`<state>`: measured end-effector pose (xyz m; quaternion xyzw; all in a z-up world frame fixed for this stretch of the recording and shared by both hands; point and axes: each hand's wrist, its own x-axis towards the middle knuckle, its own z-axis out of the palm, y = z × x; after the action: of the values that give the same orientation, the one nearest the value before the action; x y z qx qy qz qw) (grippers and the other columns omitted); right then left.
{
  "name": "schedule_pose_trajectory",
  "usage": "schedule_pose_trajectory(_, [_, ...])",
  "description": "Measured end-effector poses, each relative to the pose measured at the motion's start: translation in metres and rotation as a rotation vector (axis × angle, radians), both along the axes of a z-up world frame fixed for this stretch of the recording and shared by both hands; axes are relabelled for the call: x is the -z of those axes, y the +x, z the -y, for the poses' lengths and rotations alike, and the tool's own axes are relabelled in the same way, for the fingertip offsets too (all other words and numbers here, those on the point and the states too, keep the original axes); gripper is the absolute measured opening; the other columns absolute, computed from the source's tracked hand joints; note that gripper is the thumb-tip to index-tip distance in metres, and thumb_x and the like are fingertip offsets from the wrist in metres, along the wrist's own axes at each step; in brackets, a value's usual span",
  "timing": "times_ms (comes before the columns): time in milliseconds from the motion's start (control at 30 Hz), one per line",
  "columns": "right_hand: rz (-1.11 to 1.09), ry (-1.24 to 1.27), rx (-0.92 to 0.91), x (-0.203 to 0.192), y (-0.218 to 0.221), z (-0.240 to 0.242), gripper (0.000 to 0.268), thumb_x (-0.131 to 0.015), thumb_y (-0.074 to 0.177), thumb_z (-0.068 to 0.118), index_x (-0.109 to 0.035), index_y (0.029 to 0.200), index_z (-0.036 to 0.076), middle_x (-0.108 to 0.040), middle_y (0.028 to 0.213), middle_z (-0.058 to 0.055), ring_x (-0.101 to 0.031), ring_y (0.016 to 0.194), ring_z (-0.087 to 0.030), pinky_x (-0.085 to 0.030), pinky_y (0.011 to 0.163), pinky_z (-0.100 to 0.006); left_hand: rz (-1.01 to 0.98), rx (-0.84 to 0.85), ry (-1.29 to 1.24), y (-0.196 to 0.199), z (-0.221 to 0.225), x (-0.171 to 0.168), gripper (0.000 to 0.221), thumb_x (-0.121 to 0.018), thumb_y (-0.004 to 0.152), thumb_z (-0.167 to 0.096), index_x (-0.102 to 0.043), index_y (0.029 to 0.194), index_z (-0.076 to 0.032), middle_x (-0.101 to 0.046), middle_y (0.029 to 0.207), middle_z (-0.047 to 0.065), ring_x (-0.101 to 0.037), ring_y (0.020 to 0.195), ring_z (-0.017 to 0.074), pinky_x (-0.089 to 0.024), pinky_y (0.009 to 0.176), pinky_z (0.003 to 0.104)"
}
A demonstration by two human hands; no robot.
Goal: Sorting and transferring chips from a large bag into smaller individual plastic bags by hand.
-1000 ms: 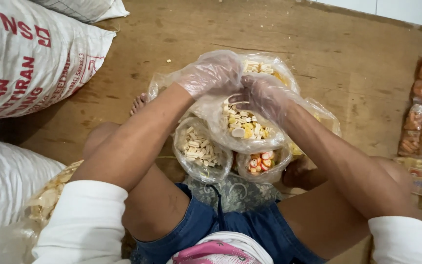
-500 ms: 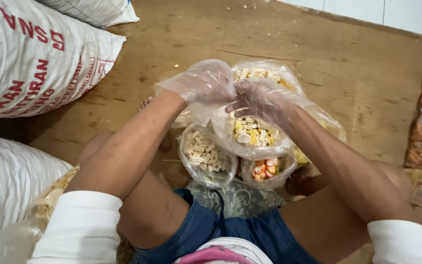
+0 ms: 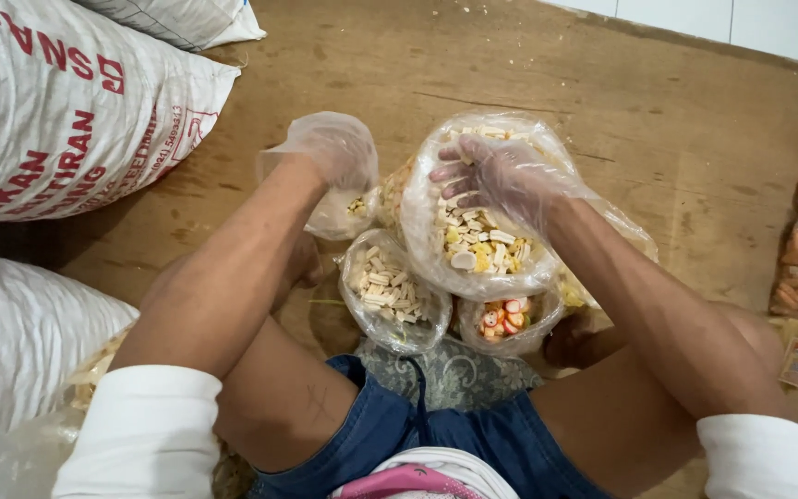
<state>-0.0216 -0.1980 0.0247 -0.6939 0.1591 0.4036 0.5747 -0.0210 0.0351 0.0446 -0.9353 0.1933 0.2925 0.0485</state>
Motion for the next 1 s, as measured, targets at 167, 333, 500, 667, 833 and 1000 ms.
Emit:
schedule_pose_trajectory(167, [0.052, 0.032, 0.003, 0.017, 0.003, 0.008, 0.058, -0.027, 0.106, 0.046, -0.054, 0.143, 0.010, -0.071, 0.121, -0.013, -0.069, 0.091, -0.023, -0.053, 0.077, -0.034, 0.088, -0.102, -0.233, 0.043, 0.030, 0.072, 0.039, -0.065, 0.076, -0.057, -0.080, 0.089, -0.024, -0.077, 0.085, 0.003, -0.074, 0.094, 0.0300, -0.059, 0.079, 0.046])
schedule_pose_trajectory(333, [0.135, 0.015, 0.074, 0.044, 0.009, 0.028, 0.059, -0.033, 0.103, 0.054, -0.056, 0.139, 0.013, -0.072, 0.107, -0.002, -0.070, 0.086, -0.017, -0.058, 0.076, -0.032, 0.084, 0.027, -0.353, 0.033, 0.076, 0.026, 0.069, -0.048, 0.105, -0.071, -0.041, 0.062, -0.018, -0.037, 0.061, -0.007, -0.033, 0.050, 0.0098, -0.038, 0.044, 0.027])
schedule_pose_trajectory(500, [0.149, 0.095, 0.171, 0.084, 0.012, 0.057, 0.062, -0.047, 0.095, 0.066, -0.058, 0.135, 0.019, -0.073, 0.106, -0.001, -0.072, 0.093, -0.021, -0.061, 0.089, -0.040, 0.086, -0.132, -0.359, 0.072, 0.114, 0.108, 0.055, -0.062, 0.073, -0.080, -0.076, 0.100, -0.034, -0.075, 0.096, -0.005, -0.071, 0.104, 0.0238, -0.060, 0.085, 0.051])
schedule_pose_trajectory(667, [0.139, 0.398, 0.105, 0.134, 0.016, 0.092, 0.057, -0.045, 0.101, 0.052, -0.046, 0.148, 0.019, -0.060, 0.140, -0.009, -0.064, 0.121, -0.035, -0.052, 0.105, -0.056, -0.054, -0.058, -0.820, 0.028, 0.104, 0.035, 0.017, -0.044, 0.090, -0.007, -0.053, 0.077, -0.014, -0.055, 0.068, 0.000, -0.048, 0.051, 0.0098, -0.050, 0.046, 0.018])
schedule_pose_trajectory(833, [0.038, 0.384, 0.212, 0.072, 0.004, 0.065, 0.047, -0.054, 0.096, 0.030, -0.055, 0.138, 0.012, -0.063, 0.131, -0.014, -0.063, 0.116, -0.044, -0.052, 0.102, -0.062, 0.176, 0.216, -0.436, 0.023, 0.113, 0.026, 0.031, -0.040, 0.092, -0.007, -0.055, 0.067, -0.018, -0.054, 0.067, 0.000, -0.049, 0.057, 0.0149, -0.056, 0.058, 0.028])
schedule_pose_trajectory(1000, [0.102, -0.157, 0.139, -0.019, -0.022, 0.015, 0.029, -0.055, 0.097, 0.028, -0.065, 0.111, 0.005, -0.073, 0.103, -0.013, -0.077, 0.077, -0.028, -0.063, 0.060, -0.034, -0.050, 0.014, -0.311, 0.031, 0.100, 0.063, 0.039, -0.058, 0.087, -0.044, -0.078, 0.109, -0.020, -0.075, 0.113, 0.009, -0.068, 0.112, 0.0345, -0.058, 0.087, 0.055])
